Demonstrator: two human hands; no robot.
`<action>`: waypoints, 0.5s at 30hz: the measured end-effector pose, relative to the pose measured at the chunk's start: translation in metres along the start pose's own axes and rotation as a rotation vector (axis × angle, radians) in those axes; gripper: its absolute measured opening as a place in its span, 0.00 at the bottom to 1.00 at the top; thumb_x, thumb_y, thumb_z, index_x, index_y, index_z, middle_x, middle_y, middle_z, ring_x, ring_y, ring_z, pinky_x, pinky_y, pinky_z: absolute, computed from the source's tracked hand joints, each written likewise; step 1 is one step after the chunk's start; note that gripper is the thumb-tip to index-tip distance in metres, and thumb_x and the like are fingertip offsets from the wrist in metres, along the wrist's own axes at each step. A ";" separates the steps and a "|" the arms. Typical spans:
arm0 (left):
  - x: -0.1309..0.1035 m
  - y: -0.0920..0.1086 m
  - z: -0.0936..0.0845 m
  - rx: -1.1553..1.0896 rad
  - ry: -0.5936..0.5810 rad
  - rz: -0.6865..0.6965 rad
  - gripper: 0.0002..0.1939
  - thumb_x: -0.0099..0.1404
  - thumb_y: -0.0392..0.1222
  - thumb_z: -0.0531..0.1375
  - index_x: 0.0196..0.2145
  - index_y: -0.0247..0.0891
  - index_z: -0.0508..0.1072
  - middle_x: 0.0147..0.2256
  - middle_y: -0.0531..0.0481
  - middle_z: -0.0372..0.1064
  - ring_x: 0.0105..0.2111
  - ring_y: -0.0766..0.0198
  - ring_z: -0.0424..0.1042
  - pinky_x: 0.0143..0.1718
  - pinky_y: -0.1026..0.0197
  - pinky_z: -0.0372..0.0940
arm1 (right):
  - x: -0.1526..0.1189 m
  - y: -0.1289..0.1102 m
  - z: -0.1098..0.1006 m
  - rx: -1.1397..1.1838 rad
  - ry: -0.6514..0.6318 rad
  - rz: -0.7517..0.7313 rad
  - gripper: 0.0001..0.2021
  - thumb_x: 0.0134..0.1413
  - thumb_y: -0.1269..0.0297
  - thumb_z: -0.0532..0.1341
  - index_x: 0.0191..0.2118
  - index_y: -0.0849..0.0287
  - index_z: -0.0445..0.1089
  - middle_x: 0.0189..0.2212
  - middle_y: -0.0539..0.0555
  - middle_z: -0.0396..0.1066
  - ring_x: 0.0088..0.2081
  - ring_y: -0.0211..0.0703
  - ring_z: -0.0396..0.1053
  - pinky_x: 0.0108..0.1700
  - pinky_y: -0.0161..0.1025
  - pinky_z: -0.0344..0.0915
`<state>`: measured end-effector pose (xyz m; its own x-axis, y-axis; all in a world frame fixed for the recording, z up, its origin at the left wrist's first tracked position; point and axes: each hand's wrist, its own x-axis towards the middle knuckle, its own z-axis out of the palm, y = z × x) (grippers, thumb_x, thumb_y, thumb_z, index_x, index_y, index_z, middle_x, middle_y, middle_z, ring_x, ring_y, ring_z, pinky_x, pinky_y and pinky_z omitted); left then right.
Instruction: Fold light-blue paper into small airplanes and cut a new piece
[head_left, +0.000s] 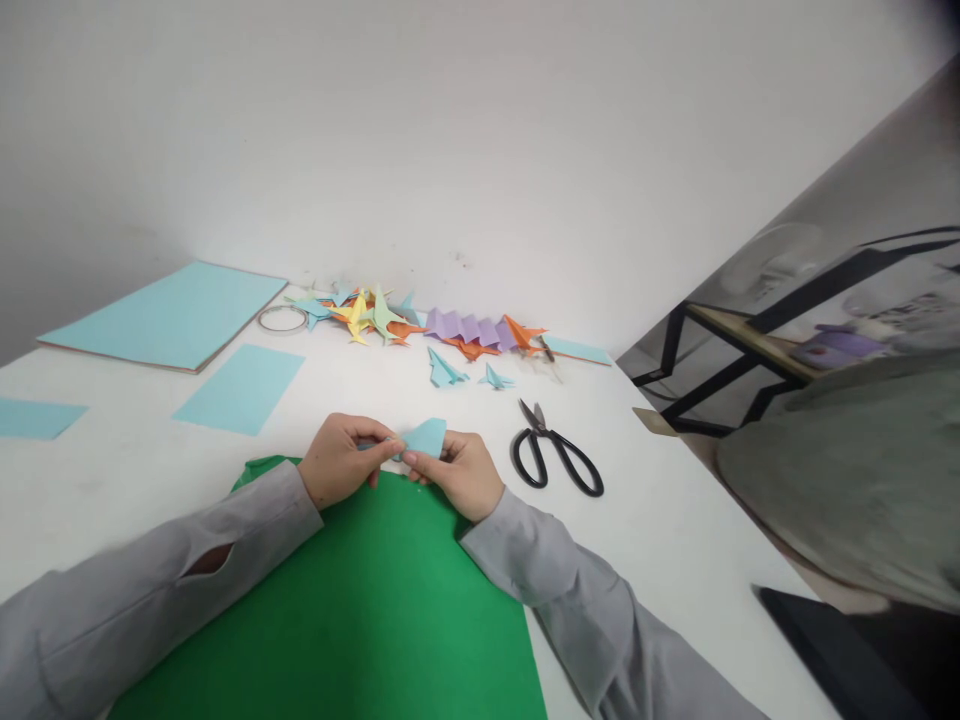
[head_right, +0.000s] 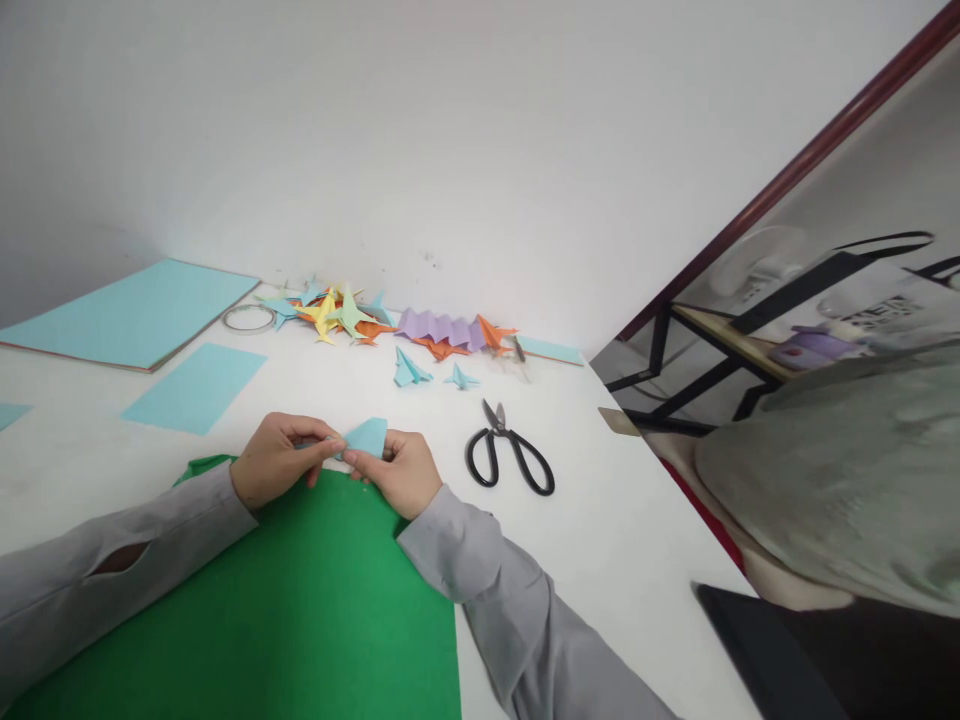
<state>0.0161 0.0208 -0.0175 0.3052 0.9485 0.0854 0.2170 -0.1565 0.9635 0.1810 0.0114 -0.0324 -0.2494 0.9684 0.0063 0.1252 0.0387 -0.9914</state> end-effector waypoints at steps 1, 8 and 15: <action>0.000 0.000 0.000 -0.003 0.007 -0.003 0.07 0.51 0.39 0.60 0.21 0.32 0.73 0.10 0.57 0.61 0.10 0.73 0.59 0.14 0.69 0.54 | 0.000 0.000 0.000 -0.002 0.010 -0.002 0.13 0.40 0.56 0.64 0.21 0.63 0.68 0.15 0.49 0.66 0.18 0.33 0.60 0.21 0.31 0.56; 0.001 -0.001 0.000 -0.044 0.034 -0.029 0.07 0.50 0.39 0.61 0.22 0.32 0.74 0.09 0.57 0.60 0.10 0.73 0.59 0.14 0.69 0.54 | 0.000 0.003 0.001 -0.041 0.124 -0.037 0.16 0.36 0.56 0.66 0.17 0.61 0.61 0.12 0.44 0.57 0.15 0.29 0.51 0.18 0.31 0.47; 0.002 -0.001 0.000 -0.124 0.074 -0.067 0.10 0.48 0.43 0.64 0.22 0.31 0.74 0.08 0.57 0.60 0.09 0.73 0.57 0.13 0.69 0.52 | 0.001 0.005 -0.001 0.062 0.124 0.010 0.18 0.36 0.53 0.65 0.17 0.59 0.59 0.13 0.47 0.65 0.14 0.31 0.54 0.18 0.31 0.49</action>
<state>0.0163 0.0234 -0.0186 0.2236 0.9741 0.0339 0.1172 -0.0614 0.9912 0.1819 0.0131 -0.0375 -0.1274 0.9918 0.0084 0.0670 0.0170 -0.9976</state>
